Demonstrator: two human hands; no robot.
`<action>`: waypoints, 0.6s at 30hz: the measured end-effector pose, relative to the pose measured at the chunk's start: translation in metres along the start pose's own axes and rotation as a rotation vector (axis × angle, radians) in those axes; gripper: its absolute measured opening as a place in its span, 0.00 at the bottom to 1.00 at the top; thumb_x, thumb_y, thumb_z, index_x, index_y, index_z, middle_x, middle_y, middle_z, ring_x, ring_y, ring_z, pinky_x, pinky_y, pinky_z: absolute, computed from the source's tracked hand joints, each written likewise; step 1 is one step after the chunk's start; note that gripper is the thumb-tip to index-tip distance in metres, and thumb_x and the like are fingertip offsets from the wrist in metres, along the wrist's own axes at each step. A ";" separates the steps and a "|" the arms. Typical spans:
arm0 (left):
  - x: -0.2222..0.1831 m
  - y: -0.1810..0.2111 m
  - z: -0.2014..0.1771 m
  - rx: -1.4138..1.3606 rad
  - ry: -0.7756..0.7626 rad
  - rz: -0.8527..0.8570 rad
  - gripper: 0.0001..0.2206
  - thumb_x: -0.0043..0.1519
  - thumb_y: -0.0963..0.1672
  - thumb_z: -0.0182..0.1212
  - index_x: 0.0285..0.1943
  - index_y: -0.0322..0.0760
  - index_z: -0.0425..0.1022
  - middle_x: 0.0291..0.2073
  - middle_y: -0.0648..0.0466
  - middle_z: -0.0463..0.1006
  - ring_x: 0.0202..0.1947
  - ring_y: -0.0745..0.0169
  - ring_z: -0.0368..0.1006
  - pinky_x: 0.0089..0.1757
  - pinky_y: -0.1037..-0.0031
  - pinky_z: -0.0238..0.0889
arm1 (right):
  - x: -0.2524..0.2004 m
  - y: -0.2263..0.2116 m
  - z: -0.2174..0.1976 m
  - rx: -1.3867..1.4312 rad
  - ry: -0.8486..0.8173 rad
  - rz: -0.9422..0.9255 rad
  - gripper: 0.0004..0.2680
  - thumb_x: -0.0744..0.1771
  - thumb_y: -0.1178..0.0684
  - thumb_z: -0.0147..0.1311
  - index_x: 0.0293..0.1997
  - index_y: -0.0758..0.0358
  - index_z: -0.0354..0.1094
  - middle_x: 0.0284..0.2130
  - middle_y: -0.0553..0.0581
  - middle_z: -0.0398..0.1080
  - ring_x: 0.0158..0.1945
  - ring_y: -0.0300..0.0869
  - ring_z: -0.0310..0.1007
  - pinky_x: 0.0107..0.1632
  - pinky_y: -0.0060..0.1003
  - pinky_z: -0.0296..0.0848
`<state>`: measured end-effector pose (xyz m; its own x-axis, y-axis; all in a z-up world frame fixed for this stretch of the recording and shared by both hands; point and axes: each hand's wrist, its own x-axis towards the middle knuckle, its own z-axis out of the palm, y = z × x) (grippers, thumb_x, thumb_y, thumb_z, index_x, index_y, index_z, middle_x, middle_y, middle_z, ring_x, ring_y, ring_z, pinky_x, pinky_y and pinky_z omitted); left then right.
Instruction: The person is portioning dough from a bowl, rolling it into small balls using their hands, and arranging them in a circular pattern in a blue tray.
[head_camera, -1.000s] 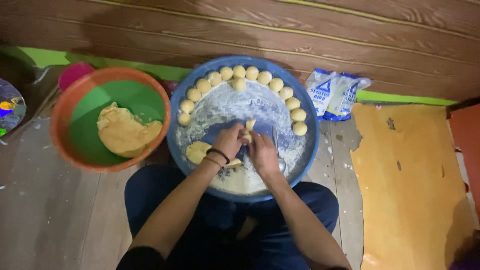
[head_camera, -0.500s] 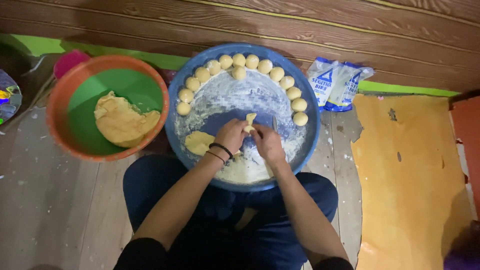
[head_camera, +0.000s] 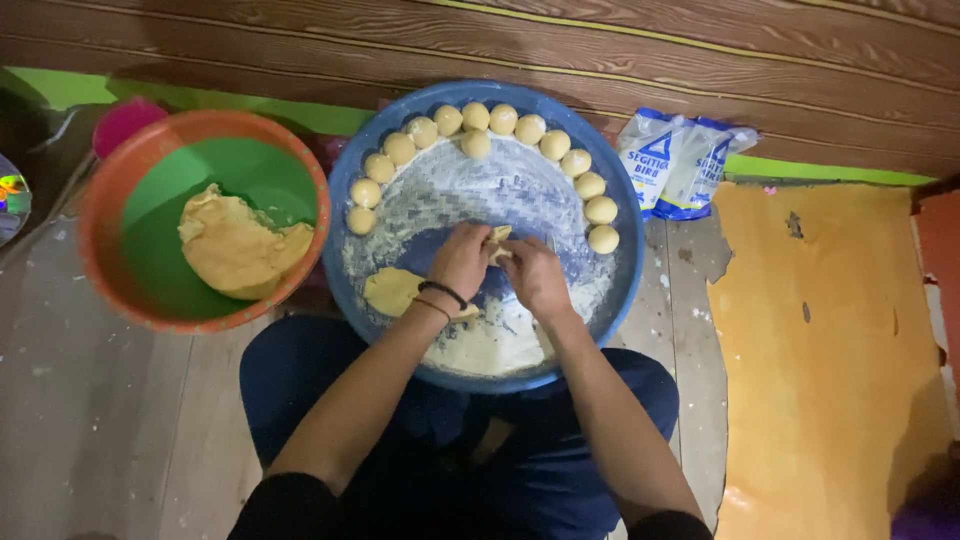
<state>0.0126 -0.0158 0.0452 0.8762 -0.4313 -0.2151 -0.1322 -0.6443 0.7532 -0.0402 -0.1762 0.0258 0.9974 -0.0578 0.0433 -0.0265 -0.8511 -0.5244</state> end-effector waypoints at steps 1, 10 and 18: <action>-0.004 0.002 -0.002 0.000 0.001 0.000 0.16 0.73 0.46 0.50 0.61 0.27 0.70 0.49 0.38 0.72 0.50 0.38 0.75 0.45 0.54 0.76 | 0.005 0.001 -0.004 0.000 0.000 -0.001 0.09 0.66 0.49 0.63 0.50 0.50 0.79 0.36 0.54 0.76 0.42 0.52 0.80 0.44 0.44 0.78; 0.007 -0.008 -0.007 0.118 -0.071 0.049 0.12 0.71 0.43 0.51 0.58 0.29 0.74 0.46 0.43 0.75 0.46 0.46 0.78 0.41 0.64 0.77 | 0.003 -0.016 -0.011 0.142 -0.017 0.281 0.12 0.66 0.43 0.62 0.52 0.50 0.74 0.42 0.57 0.80 0.49 0.54 0.80 0.52 0.50 0.77; 0.027 -0.007 0.006 0.051 0.125 0.054 0.08 0.68 0.43 0.54 0.38 0.33 0.74 0.29 0.49 0.73 0.34 0.53 0.77 0.35 0.72 0.75 | -0.004 0.012 0.021 -0.122 0.221 -0.089 0.15 0.66 0.50 0.61 0.58 0.60 0.74 0.46 0.61 0.73 0.53 0.55 0.75 0.54 0.45 0.76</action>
<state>0.0345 -0.0269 0.0299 0.9177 -0.3860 -0.0936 -0.2012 -0.6550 0.7283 -0.0432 -0.1754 0.0008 0.9576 -0.0810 0.2764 0.0393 -0.9139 -0.4041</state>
